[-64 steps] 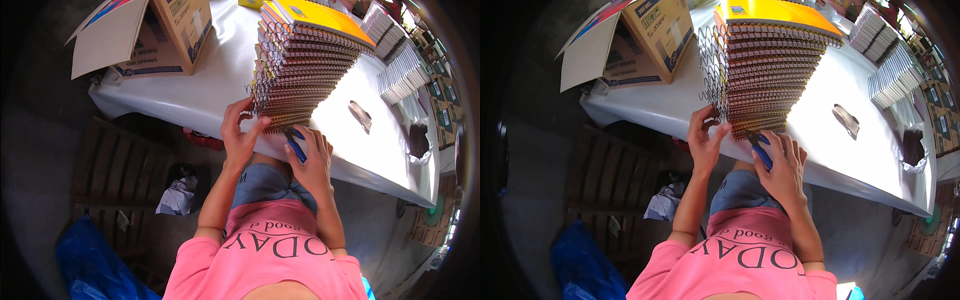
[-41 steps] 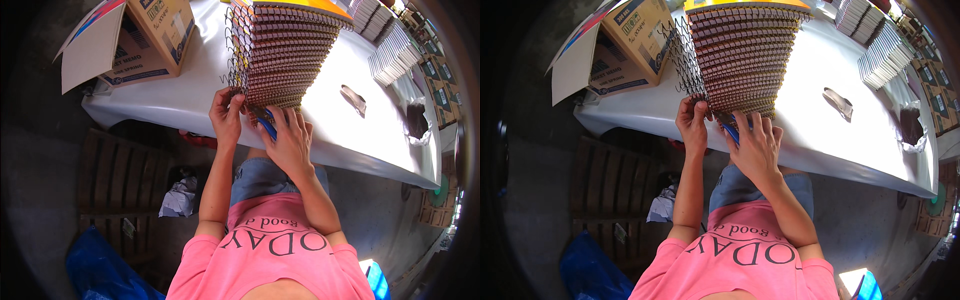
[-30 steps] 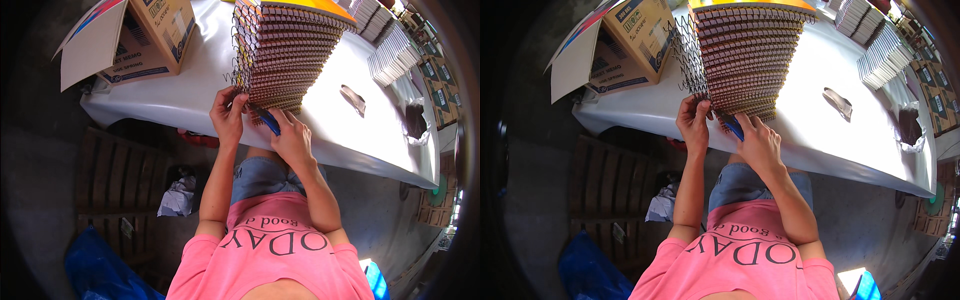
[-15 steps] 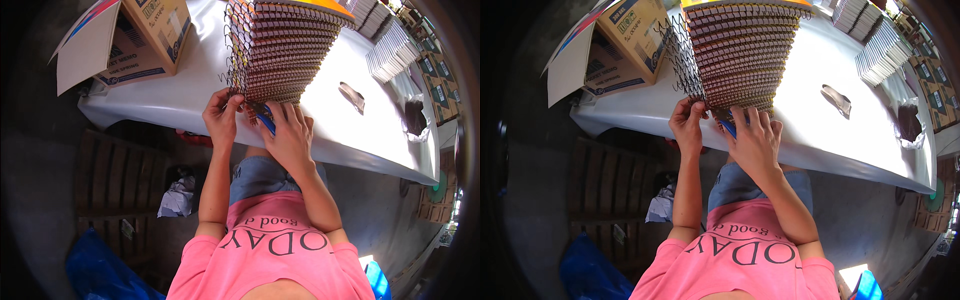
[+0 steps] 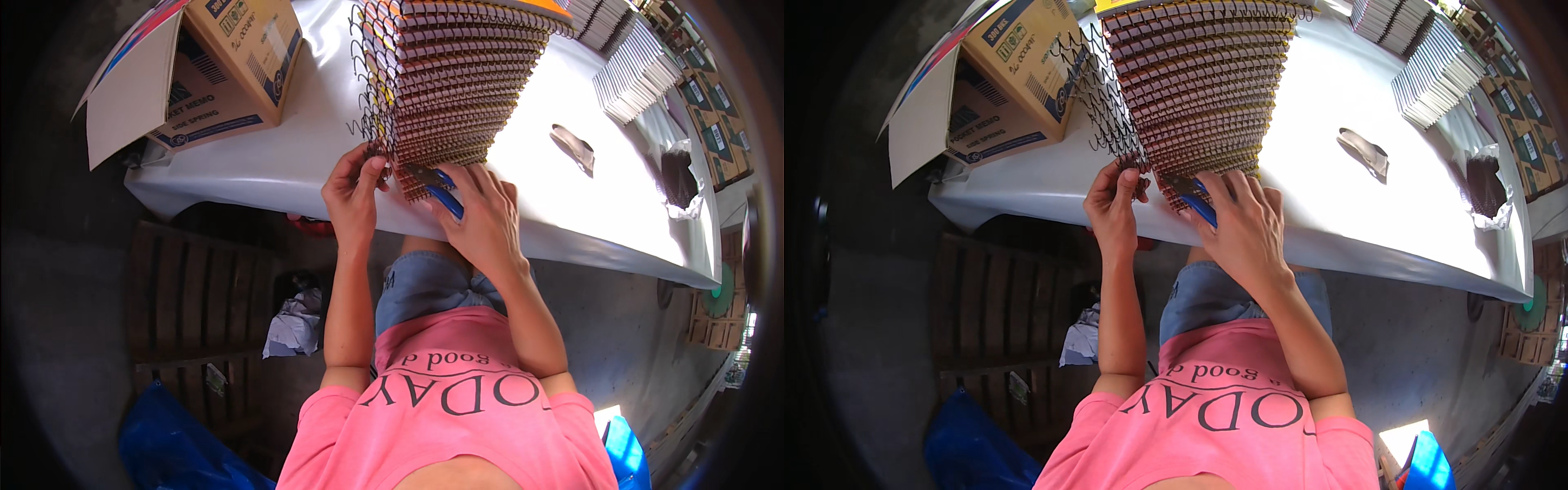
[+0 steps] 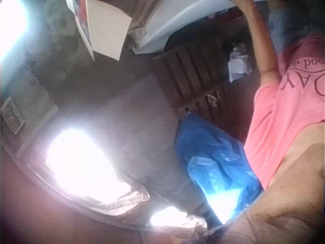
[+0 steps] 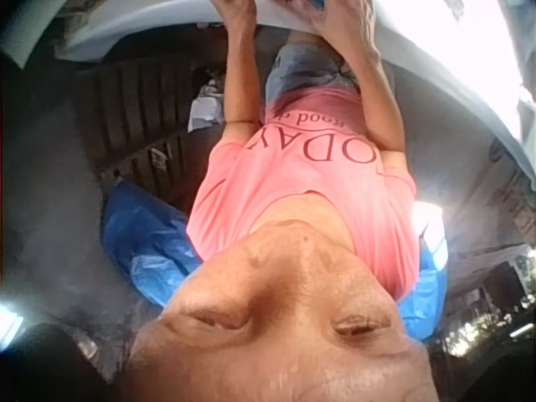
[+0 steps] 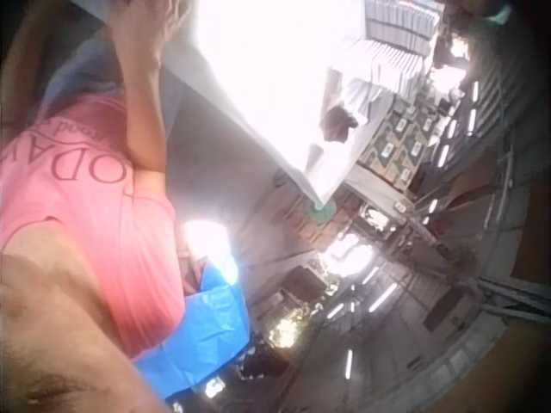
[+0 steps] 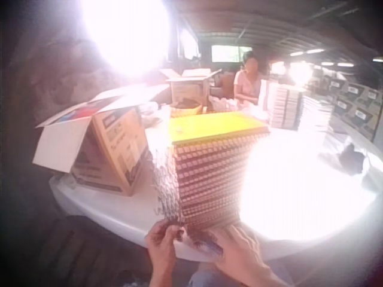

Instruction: The person trims the excess wire from the spiral binding of a stack of notebooks using pliers, handling the stack by hand to align the wires.

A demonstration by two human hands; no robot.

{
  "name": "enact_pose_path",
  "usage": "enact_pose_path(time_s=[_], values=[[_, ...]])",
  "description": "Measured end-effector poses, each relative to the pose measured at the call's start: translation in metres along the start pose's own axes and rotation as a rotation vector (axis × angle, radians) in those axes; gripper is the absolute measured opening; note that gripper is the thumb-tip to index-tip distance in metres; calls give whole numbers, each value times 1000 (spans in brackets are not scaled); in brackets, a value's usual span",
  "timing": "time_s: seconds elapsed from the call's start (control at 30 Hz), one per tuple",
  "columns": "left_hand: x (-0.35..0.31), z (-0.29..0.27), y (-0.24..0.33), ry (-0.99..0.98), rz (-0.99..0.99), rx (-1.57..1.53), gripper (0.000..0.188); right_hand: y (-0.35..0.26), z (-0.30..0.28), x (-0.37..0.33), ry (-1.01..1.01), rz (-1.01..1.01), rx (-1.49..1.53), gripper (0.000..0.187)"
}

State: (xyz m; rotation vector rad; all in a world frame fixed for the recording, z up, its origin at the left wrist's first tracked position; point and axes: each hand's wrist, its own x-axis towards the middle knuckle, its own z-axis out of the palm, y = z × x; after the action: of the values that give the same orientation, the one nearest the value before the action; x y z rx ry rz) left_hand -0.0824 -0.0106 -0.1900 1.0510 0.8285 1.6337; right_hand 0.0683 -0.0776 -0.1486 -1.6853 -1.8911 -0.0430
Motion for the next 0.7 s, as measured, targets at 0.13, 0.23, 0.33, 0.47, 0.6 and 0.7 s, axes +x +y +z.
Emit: enact_pose_path(time_s=[0.13,0.23,0.33,0.47,0.6,0.7], values=[[-3,-3,4,-44,-20,25,27,-2,1,-3,60,11,-48,49],[-4,-3,7,-56,-19,30,27,-5,5,1,43,1,-60,47],[-4,-4,7,-62,-16,40,26,-11,7,3,21,27,-52,46],[-4,-8,4,-101,-24,21,27,-13,7,6,4,39,57,41],[-4,-9,4,-117,-4,28,27,-6,19,8,-26,98,200,38],[-3,-8,4,-107,0,41,27,3,25,8,-102,136,166,37]])
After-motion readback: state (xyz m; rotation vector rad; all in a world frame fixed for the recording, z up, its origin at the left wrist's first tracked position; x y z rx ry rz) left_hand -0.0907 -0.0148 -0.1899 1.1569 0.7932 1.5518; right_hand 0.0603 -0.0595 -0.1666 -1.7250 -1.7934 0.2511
